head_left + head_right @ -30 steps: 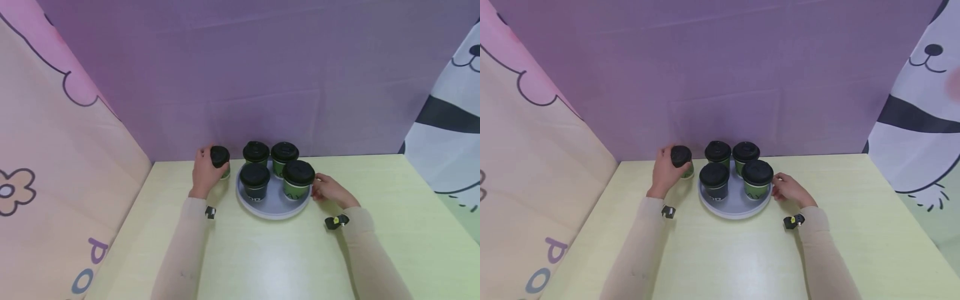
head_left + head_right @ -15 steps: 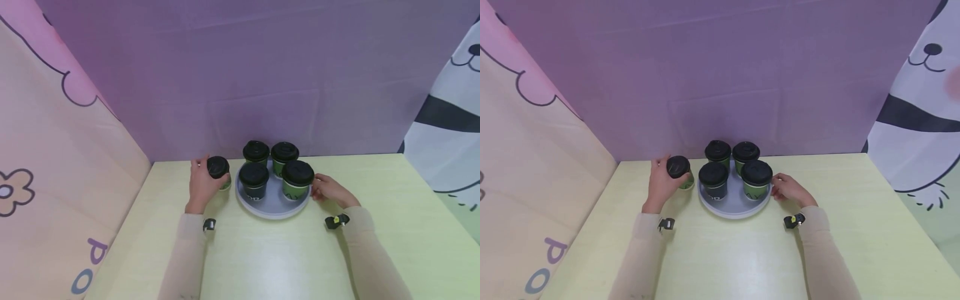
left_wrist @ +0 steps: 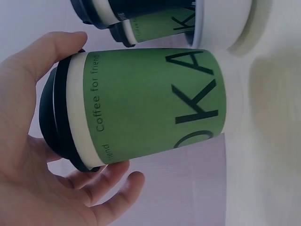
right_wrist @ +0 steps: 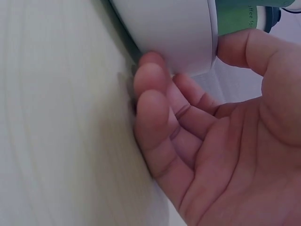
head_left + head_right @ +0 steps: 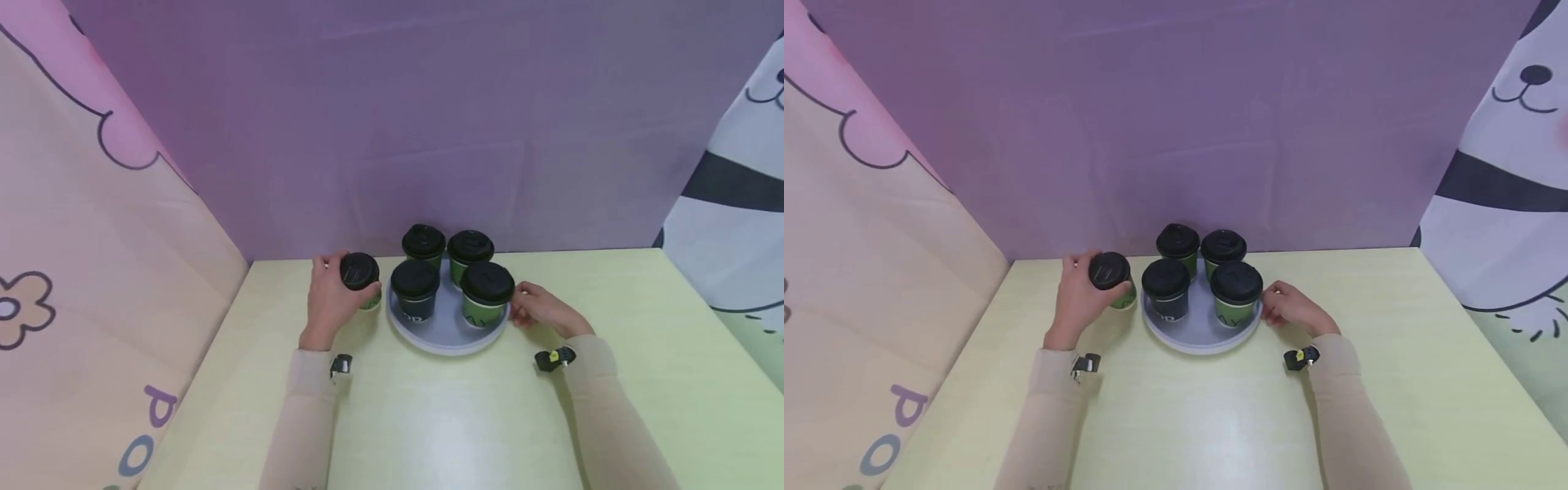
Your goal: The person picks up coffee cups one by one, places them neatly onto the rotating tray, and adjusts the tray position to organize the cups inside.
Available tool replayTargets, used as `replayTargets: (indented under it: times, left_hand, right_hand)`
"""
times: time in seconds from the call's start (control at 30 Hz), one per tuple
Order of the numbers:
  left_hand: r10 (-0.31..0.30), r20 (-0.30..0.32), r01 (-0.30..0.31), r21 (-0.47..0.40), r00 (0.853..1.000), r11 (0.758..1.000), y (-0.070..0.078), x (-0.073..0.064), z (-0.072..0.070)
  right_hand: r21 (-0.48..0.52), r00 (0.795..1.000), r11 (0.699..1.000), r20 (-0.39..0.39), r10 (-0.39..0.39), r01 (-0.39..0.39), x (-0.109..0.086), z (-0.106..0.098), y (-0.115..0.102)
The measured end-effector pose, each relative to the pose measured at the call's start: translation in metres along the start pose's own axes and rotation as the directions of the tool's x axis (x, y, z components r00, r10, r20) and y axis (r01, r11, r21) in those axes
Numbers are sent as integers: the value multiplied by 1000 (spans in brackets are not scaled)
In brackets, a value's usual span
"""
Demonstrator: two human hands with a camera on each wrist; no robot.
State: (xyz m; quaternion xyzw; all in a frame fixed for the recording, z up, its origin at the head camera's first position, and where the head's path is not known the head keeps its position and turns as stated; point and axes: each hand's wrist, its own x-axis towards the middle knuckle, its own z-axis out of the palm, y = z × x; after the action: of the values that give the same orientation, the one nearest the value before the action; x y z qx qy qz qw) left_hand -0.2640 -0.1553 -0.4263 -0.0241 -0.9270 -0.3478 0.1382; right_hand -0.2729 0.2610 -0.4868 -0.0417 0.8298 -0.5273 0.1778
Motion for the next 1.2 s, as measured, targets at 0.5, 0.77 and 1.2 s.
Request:
replayTargets:
  times: [0.5, 0.77, 1.2]
  left_hand:
    - [52, 73, -55, 43, 996, 998, 13, -2, -13]
    - [60, 119, -68, 66, 991, 996, 19, -6, -21]
    - [90, 145, -102, 77, 985, 992, 27, -14, -40]
  right_hand:
    - [-2, 998, 1000, 61, -22, 22, 1, -2, -3]
    - [-30, 998, 999, 60, -19, 21, 3, -2, 0]
    - [-14, 999, 1000, -44, -19, 18, 4, 2, 0]
